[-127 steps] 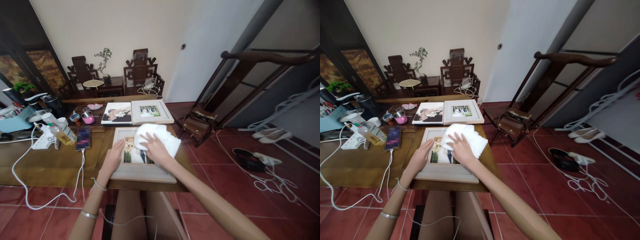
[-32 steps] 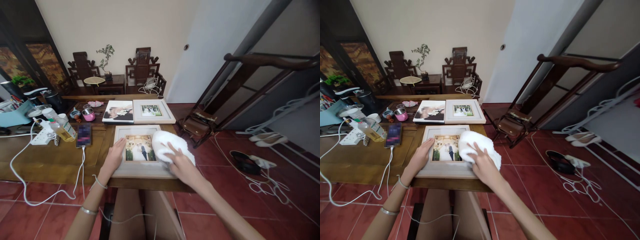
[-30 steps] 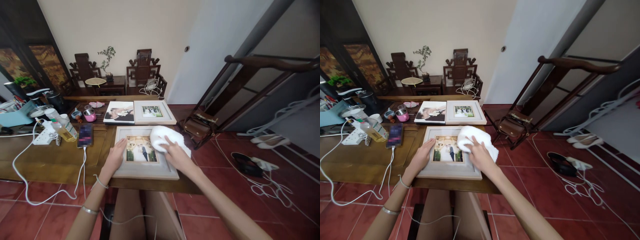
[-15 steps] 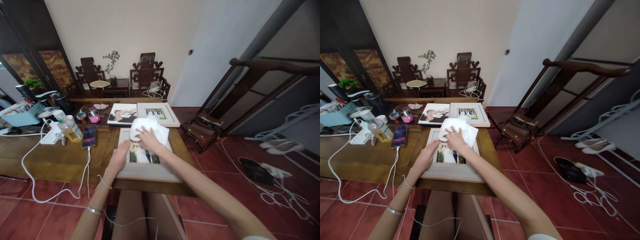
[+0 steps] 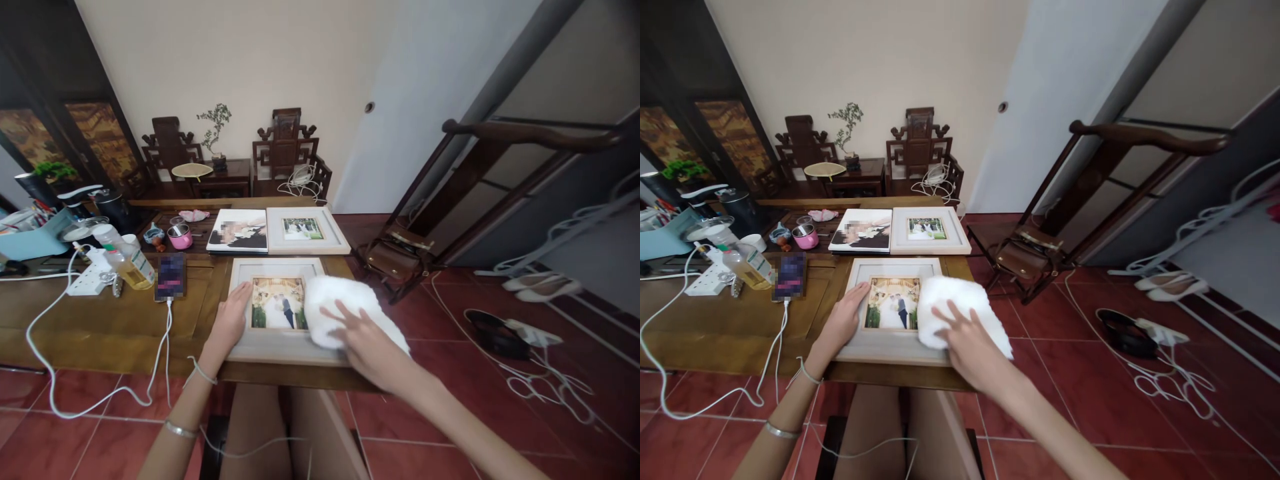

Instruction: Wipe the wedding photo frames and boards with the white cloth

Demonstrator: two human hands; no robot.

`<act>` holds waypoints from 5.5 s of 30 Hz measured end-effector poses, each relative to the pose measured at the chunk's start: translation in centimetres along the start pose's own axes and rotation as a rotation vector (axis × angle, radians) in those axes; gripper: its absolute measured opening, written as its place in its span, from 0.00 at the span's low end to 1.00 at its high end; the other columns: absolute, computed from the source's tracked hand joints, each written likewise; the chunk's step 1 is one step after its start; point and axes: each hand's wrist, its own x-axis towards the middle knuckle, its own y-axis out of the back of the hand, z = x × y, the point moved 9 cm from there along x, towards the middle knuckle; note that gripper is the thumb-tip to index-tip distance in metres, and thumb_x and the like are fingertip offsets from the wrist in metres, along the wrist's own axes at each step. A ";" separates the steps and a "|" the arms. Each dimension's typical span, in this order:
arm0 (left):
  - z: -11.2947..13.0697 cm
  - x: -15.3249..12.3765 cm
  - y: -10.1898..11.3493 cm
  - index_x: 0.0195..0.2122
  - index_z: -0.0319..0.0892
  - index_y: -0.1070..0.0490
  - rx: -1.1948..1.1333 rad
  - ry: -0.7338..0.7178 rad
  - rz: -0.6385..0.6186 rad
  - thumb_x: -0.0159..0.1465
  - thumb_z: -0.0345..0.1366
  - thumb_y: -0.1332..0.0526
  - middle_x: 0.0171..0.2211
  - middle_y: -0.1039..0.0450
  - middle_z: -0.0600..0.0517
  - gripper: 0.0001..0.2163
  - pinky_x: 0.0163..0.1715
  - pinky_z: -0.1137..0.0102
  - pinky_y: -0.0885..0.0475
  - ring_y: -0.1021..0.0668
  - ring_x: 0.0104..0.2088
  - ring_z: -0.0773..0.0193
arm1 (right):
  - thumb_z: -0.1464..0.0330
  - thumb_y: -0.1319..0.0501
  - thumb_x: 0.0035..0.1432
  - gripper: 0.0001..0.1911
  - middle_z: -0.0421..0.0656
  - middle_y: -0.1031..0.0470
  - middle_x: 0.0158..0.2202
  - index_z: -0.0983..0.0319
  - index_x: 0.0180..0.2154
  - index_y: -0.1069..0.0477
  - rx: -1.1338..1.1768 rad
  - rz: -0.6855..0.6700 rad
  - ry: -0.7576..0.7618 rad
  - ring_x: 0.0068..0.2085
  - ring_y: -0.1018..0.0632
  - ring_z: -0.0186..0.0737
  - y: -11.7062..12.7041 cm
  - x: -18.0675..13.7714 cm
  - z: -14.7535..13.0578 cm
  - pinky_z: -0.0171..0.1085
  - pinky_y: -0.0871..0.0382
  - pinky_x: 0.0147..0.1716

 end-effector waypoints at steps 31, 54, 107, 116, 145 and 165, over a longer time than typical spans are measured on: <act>-0.4 -0.3 -0.2 0.60 0.41 0.41 -0.027 -0.092 0.100 0.53 0.15 0.54 0.60 0.39 0.45 0.33 0.59 0.57 0.39 0.37 0.61 0.60 | 0.81 0.51 0.42 0.28 0.42 0.43 0.63 0.58 0.43 0.26 0.173 0.072 0.183 0.65 0.51 0.52 -1.7 -5.8 -3.5 0.63 0.53 0.59; -0.6 -0.1 -0.4 0.60 0.41 0.41 -0.032 -0.065 0.069 0.53 0.16 0.54 0.60 0.39 0.45 0.32 0.59 0.56 0.39 0.38 0.62 0.60 | 0.82 0.50 0.43 0.28 0.48 0.41 0.62 0.63 0.45 0.25 -0.019 0.033 0.132 0.64 0.49 0.58 -0.1 2.2 -2.8 0.64 0.57 0.58; 0.1 0.1 -0.3 0.58 0.40 0.39 0.006 -0.065 0.051 0.56 0.19 0.54 0.58 0.37 0.43 0.28 0.58 0.57 0.39 0.36 0.60 0.59 | 0.80 0.46 0.53 0.21 0.50 0.27 0.48 0.62 0.49 0.29 -0.130 0.104 0.363 0.57 0.36 0.46 2.7 18.9 -9.0 0.44 0.50 0.56; -0.3 0.3 -0.6 0.59 0.41 0.41 -0.044 -0.032 0.006 0.55 0.18 0.55 0.61 0.41 0.45 0.30 0.59 0.58 0.40 0.39 0.62 0.62 | 0.78 0.44 0.55 0.18 0.55 0.26 0.46 0.62 0.47 0.27 -0.195 0.080 0.149 0.56 0.32 0.51 2.4 15.0 -0.9 0.47 0.47 0.56; -0.8 -0.3 1.8 0.62 0.40 0.46 -0.378 -0.027 0.190 0.69 0.39 0.56 0.63 0.45 0.46 0.22 0.63 0.61 0.49 0.42 0.64 0.61 | 0.73 0.42 0.55 0.15 0.50 0.42 0.62 0.63 0.45 0.26 -0.091 -0.062 0.353 0.63 0.46 0.61 -0.6 4.4 -14.6 0.56 0.50 0.59; -0.6 0.4 -0.2 0.55 0.44 0.36 -0.178 -0.112 -0.003 0.50 0.14 0.54 0.60 0.38 0.48 0.33 0.61 0.54 0.44 0.40 0.63 0.60 | 0.84 0.48 0.45 0.26 0.42 0.37 0.60 0.60 0.43 0.24 -0.202 0.210 0.001 0.63 0.44 0.50 1.9 5.3 2.5 0.52 0.48 0.59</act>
